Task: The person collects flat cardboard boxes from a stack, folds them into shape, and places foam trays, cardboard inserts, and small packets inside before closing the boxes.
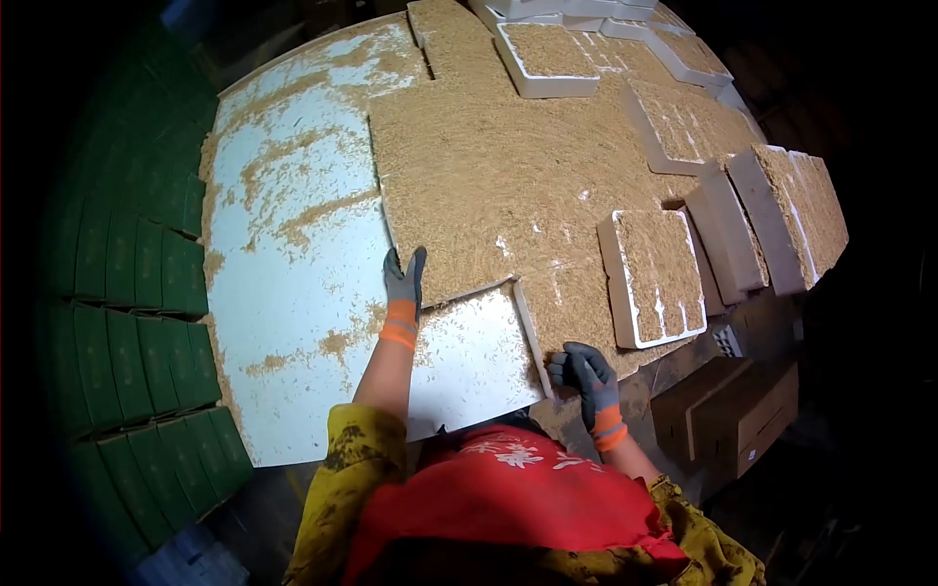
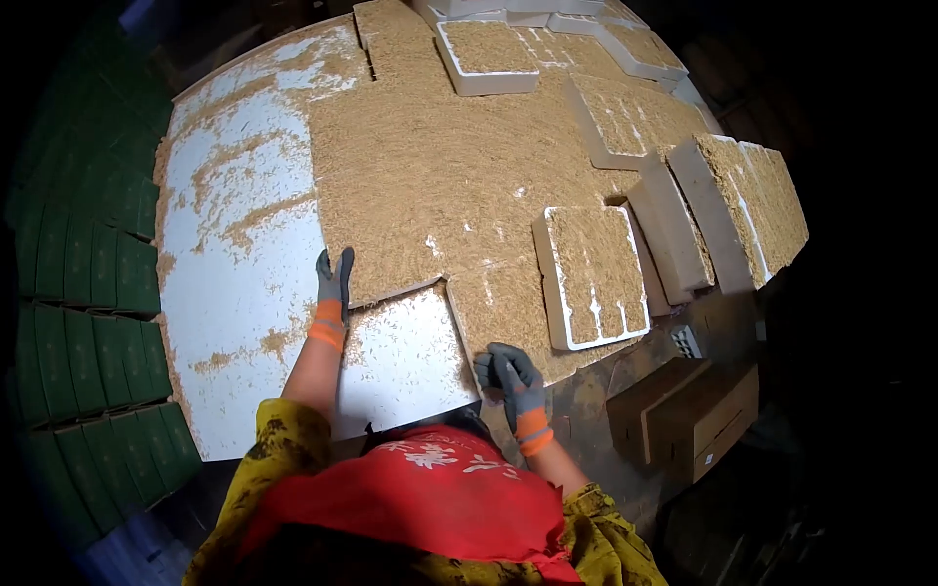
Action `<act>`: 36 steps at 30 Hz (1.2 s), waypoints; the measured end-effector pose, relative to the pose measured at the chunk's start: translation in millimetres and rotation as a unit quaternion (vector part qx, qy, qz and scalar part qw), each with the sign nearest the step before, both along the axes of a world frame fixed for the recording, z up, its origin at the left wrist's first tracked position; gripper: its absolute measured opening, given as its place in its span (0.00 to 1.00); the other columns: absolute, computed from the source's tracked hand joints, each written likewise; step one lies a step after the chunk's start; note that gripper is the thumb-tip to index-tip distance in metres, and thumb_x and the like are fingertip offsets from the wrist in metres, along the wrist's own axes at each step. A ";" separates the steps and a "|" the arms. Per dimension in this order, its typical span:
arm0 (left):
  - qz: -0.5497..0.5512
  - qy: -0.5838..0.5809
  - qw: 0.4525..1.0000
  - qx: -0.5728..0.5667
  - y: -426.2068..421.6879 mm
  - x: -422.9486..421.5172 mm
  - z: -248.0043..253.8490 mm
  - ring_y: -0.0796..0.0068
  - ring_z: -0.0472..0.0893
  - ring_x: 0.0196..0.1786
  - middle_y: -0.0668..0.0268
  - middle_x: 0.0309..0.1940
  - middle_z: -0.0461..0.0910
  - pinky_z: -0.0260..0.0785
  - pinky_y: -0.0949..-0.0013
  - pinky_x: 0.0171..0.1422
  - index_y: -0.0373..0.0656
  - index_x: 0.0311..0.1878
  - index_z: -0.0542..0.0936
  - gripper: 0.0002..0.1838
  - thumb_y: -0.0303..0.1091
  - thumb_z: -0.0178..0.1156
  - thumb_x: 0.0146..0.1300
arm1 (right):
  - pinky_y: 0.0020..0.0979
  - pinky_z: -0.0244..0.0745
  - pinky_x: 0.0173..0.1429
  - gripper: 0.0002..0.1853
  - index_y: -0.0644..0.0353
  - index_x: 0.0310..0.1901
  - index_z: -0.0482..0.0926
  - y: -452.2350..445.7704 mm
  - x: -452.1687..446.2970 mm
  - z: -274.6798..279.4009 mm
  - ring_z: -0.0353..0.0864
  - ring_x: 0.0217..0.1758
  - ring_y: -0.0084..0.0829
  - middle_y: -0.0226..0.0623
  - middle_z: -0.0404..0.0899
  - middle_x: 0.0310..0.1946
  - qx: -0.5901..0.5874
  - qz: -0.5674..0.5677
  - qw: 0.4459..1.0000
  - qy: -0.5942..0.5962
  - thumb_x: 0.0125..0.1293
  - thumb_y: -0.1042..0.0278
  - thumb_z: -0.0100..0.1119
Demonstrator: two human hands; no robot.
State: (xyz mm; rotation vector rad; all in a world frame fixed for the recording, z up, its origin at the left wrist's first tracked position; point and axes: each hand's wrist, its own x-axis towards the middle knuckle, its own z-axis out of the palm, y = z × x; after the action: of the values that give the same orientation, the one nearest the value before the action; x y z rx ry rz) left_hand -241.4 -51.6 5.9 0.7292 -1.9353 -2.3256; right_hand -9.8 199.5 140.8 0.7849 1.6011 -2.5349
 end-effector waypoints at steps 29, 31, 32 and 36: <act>-0.215 0.235 0.851 -0.418 143.8 -10.4 120.6 0.53 0.64 0.65 0.54 0.60 0.69 0.53 0.59 0.71 0.48 0.58 0.74 0.24 0.46 0.59 0.60 | 0.29 0.73 0.48 0.15 0.65 0.53 0.72 14.7 -49.0 5.6 0.77 0.39 0.27 0.38 0.79 0.39 -0.040 0.140 0.989 -0.021 0.70 0.66 0.50; -0.108 0.211 0.830 -0.505 39.9 19.6 95.5 0.52 0.67 0.62 0.54 0.58 0.71 0.56 0.56 0.67 0.44 0.60 0.71 0.26 0.36 0.62 0.58 | 0.29 0.73 0.47 0.15 0.64 0.53 0.72 -3.1 -57.8 6.2 0.77 0.39 0.27 0.37 0.79 0.39 -0.042 0.168 0.985 -0.006 0.69 0.65 0.50; -0.021 0.193 0.772 -0.605 -23.2 39.7 76.1 0.52 0.70 0.59 0.54 0.55 0.73 0.60 0.54 0.65 0.41 0.58 0.72 0.26 0.41 0.62 0.57 | 0.29 0.73 0.46 0.15 0.64 0.53 0.72 -13.6 -61.9 6.1 0.77 0.39 0.27 0.37 0.79 0.39 -0.042 0.185 0.982 0.001 0.69 0.65 0.50; 0.231 -0.179 0.607 -0.739 -259.0 190.6 17.4 0.49 0.64 0.64 0.49 0.61 0.67 0.56 0.54 0.68 0.36 0.63 0.66 0.31 0.45 0.56 0.61 | 0.30 0.74 0.45 0.15 0.63 0.53 0.72 -66.2 -72.6 -14.4 0.78 0.38 0.28 0.37 0.79 0.38 -0.008 0.265 0.964 -0.026 0.69 0.65 0.51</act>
State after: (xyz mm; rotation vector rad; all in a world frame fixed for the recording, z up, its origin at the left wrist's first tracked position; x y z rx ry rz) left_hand -50.9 -310.6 23.3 1.1160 -2.3988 0.1383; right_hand -82.4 133.3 126.4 0.3479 1.5168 -2.1207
